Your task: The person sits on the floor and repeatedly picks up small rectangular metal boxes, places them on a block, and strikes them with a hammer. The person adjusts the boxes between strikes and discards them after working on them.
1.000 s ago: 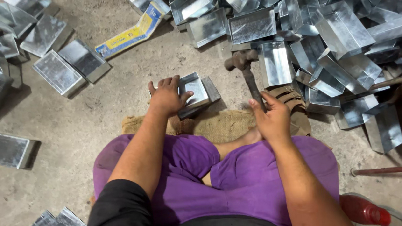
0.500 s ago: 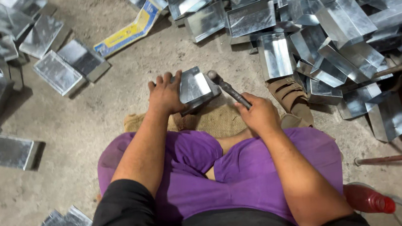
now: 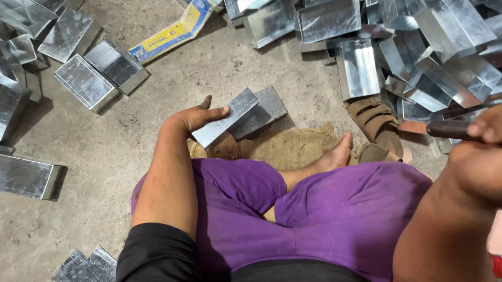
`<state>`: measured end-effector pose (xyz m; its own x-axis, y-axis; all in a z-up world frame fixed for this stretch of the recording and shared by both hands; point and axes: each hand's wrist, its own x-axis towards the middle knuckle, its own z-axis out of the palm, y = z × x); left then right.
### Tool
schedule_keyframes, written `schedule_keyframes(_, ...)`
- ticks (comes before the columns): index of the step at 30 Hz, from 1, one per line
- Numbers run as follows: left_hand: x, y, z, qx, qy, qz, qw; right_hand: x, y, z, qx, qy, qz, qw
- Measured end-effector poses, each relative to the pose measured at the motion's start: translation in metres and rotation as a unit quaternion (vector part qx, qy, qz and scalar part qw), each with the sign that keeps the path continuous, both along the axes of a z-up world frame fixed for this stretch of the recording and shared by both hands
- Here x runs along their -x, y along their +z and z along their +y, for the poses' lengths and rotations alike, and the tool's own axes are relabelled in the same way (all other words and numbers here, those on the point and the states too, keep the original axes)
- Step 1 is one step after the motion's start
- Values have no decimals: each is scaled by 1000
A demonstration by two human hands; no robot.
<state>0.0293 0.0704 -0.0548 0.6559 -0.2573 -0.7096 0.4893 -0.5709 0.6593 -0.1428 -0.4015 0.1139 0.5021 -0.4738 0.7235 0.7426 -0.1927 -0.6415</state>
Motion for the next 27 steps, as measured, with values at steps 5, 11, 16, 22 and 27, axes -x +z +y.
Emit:
schedule_keyframes(5,-2,-8,0,-20,-22,-20,999,-20,-68,89,154,37,195,968)
schedule_keyframes(11,0,2,-1,-38,-5,-23,999,-36,-97,142,311,18,521,795)
schedule_keyframes(16,3,17,-7,-50,-46,-113,991,-36,-64,124,212,31,373,903)
schedule_keyframes(22,22,32,-49,-285,-157,-293,899,-27,-54,109,209,15,300,931)
schedule_keyframes(27,23,44,-60,-326,-198,-347,857,-19,-42,101,276,1,290,916)
